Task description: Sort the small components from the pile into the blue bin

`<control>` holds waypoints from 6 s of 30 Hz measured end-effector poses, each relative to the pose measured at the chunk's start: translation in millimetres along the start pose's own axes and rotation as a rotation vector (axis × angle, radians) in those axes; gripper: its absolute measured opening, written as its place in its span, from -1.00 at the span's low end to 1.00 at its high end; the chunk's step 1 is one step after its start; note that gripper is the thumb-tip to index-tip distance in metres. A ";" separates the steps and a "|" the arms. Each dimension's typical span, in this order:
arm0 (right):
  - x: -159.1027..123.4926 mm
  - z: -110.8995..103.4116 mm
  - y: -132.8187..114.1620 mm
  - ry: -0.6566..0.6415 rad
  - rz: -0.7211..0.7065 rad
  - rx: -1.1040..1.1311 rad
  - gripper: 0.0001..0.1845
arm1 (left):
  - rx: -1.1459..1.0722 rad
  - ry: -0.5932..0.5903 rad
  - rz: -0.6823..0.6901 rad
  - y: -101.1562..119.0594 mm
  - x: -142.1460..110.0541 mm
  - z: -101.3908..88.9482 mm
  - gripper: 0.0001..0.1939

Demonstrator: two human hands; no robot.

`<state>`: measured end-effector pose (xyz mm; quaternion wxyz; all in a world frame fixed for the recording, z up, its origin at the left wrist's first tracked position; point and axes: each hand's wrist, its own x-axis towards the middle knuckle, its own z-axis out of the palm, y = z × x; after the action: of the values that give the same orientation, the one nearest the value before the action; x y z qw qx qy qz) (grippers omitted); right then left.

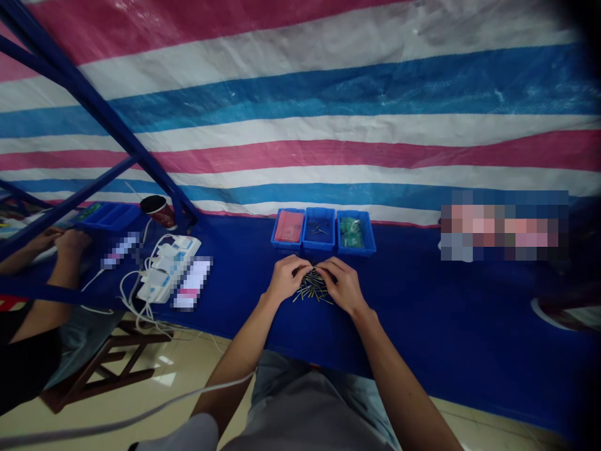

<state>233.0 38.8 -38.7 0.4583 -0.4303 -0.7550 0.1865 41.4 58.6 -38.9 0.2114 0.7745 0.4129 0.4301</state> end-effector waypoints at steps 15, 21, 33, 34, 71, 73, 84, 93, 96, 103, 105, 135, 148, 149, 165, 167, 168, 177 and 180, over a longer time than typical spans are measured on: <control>-1.1 1.0 2.3 -0.041 0.024 -0.068 -0.73 | -0.018 0.004 0.000 2.0 1.5 -1.1 -0.80; -0.8 1.0 0.3 -0.011 0.026 -0.042 -0.80 | -0.021 -0.012 -0.009 1.4 1.6 -1.7 -0.78; -0.3 -0.6 0.4 -0.016 0.032 -0.018 -0.76 | -0.024 -0.001 -0.008 2.4 1.9 -1.1 -0.83; -0.3 -0.5 0.5 -0.016 0.035 -0.020 -0.76 | -0.023 0.000 -0.007 2.5 2.0 -1.2 -0.83; -1.0 -2.9 5.0 -0.042 0.066 -0.081 -0.69 | -0.034 0.006 -0.004 1.7 2.0 -0.3 -0.86; -1.2 -3.0 5.8 -0.049 0.071 -0.083 -0.69 | -0.024 0.004 -0.004 1.3 1.7 -0.3 -0.86; -0.5 -4.2 4.8 -0.034 0.067 -0.079 -0.68 | -0.021 0.001 -0.004 -0.4 1.3 0.2 -0.83; -1.1 -5.2 5.8 -0.026 0.072 -0.084 -0.68 | -0.028 0.005 -0.009 1.5 1.8 -0.2 -0.83; -1.2 -5.0 6.8 -0.020 0.079 -0.078 -0.69 | -0.026 0.002 -0.018 1.8 1.9 -0.4 -0.82; -1.7 -3.3 10.5 0.012 0.075 -0.027 -0.72 | -0.023 0.000 -0.011 2.7 2.0 -1.5 -0.84; -1.6 -3.3 10.8 0.019 0.076 -0.019 -0.73 | -0.023 -0.001 -0.009 3.1 2.3 -1.8 -0.84; 4.3 -11.0 0.7 0.200 0.118 0.039 -0.82 | -0.017 0.039 -0.065 1.0 0.5 -1.9 -0.80; 61.2 -18.1 3.1 0.308 0.279 -0.307 -0.67 | -0.034 0.073 -0.112 -2.7 1.1 -0.5 -0.78; 55.8 -23.2 2.1 0.295 0.271 -0.284 -0.68 | -0.035 0.076 -0.117 -2.9 1.0 -0.5 -0.78; -117.2 -47.4 -23.1 0.043 0.346 -0.361 -0.63 | -0.012 0.057 -0.125 -5.0 -0.4 2.5 -0.80; -114.8 -47.8 -21.4 0.010 0.362 -0.368 -0.60 | -0.013 0.059 -0.133 -4.7 -0.4 2.3 -0.78; -114.0 -48.4 -20.3 -0.002 0.368 -0.362 -0.59 | -0.013 0.055 -0.134 -4.6 -0.5 2.2 -0.77; -102.7 -54.1 -18.7 0.057 0.464 -0.207 -0.67 | -0.017 0.031 -0.119 -3.9 -0.8 2.1 -0.78; -73.8 -48.9 -22.1 0.108 0.464 -0.158 -0.69 | -0.042 0.024 -0.116 -2.2 -0.7 1.1 -0.77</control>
<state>279.6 -39.7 -38.1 0.4077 -0.6359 -0.6229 0.2037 41.0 59.2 -41.4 0.2472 0.7396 0.4502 0.4349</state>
